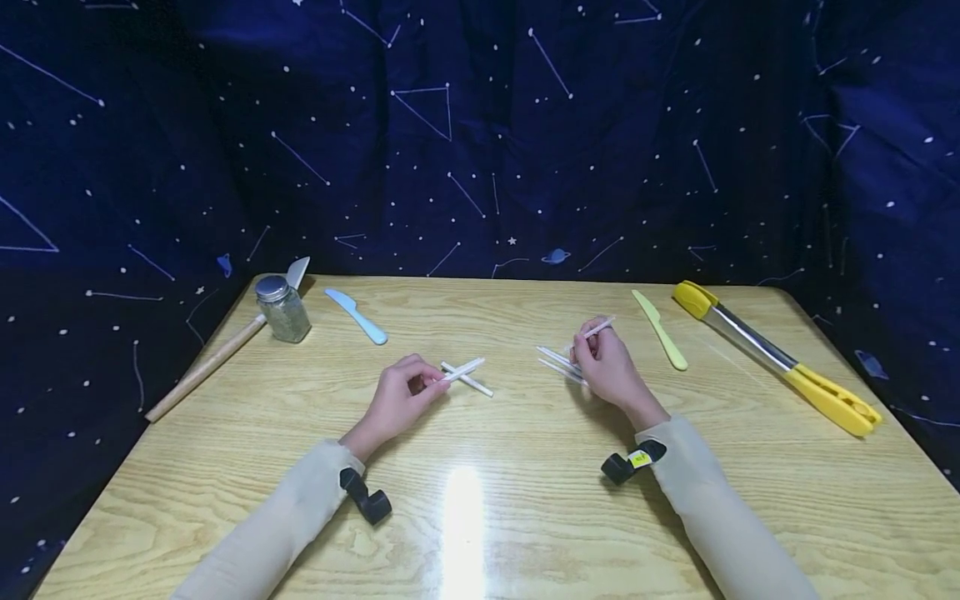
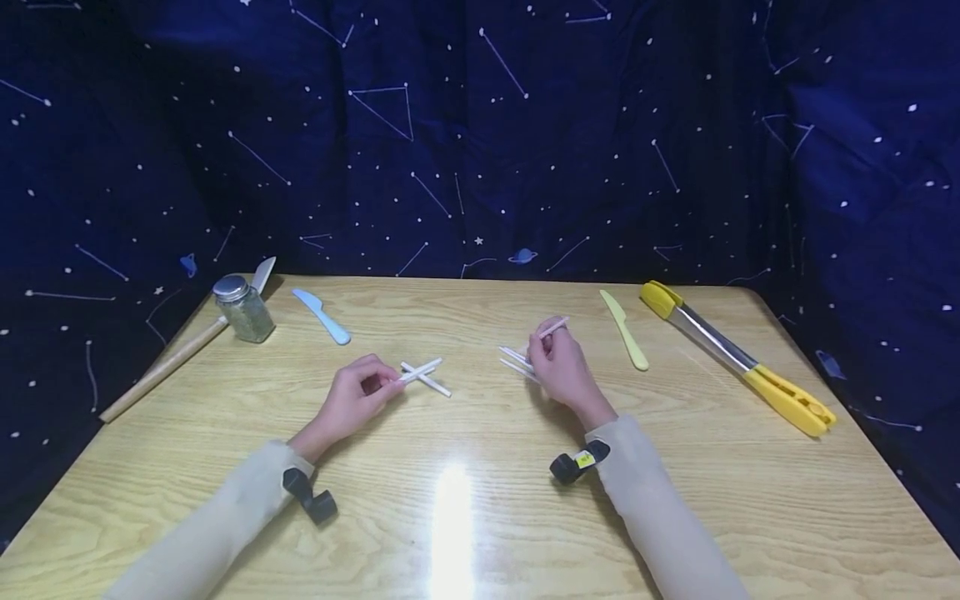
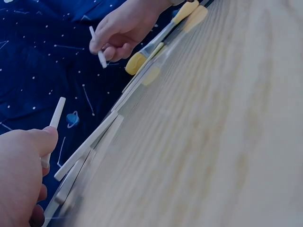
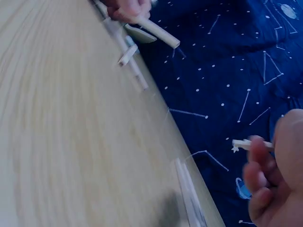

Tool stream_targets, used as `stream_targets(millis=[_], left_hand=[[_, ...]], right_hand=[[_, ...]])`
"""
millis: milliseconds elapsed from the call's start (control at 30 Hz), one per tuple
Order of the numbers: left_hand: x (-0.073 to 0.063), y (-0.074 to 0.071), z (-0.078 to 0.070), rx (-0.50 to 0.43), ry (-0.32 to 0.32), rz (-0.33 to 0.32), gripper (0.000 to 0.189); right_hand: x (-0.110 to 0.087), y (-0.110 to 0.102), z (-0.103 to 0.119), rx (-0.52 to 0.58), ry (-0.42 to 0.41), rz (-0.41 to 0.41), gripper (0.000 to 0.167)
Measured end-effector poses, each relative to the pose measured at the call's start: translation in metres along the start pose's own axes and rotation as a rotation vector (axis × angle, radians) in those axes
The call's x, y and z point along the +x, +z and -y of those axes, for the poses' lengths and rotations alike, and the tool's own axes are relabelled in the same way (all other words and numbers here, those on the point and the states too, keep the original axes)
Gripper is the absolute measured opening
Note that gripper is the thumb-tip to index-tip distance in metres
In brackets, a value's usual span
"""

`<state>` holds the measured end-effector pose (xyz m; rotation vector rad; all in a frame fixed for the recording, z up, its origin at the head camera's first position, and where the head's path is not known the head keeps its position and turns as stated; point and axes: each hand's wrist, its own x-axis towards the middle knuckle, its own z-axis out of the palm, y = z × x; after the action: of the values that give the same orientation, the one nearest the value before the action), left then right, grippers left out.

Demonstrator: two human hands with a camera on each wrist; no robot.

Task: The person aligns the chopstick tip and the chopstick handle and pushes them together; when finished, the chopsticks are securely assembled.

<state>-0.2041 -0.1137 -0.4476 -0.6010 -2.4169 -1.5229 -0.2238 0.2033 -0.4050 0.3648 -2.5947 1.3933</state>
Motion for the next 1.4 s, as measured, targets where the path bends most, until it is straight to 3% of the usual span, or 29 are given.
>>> stream_targets(millis=[200, 400, 700, 900, 1267, 1400], left_hand=[[-0.002, 0.005, -0.005, 0.017, 0.005, -0.034, 0.008], [-0.006, 0.008, -0.011, -0.009, 0.049, -0.034, 0.005], [-0.013, 0.013, -0.018, 0.059, 0.128, -0.042, 0.005], [-0.016, 0.017, -0.023, 0.023, 0.153, -0.014, 0.006], [-0.016, 0.021, -0.025, -0.019, 0.209, -0.046, 0.008], [-0.016, 0.020, -0.024, -0.023, 0.204, -0.029, 0.007]], right_hand=[[0.001, -0.001, 0.006, 0.294, 0.022, 0.120, 0.009], [-0.001, 0.000, 0.015, 0.423, 0.013, 0.217, 0.009], [-0.005, 0.004, 0.031, 0.445, -0.006, 0.342, 0.009], [-0.011, 0.005, 0.035, 0.475, -0.026, 0.397, 0.009], [-0.014, 0.007, 0.035, 0.488, -0.121, 0.425, 0.013], [-0.014, 0.007, 0.035, 0.507, -0.129, 0.433, 0.013]])
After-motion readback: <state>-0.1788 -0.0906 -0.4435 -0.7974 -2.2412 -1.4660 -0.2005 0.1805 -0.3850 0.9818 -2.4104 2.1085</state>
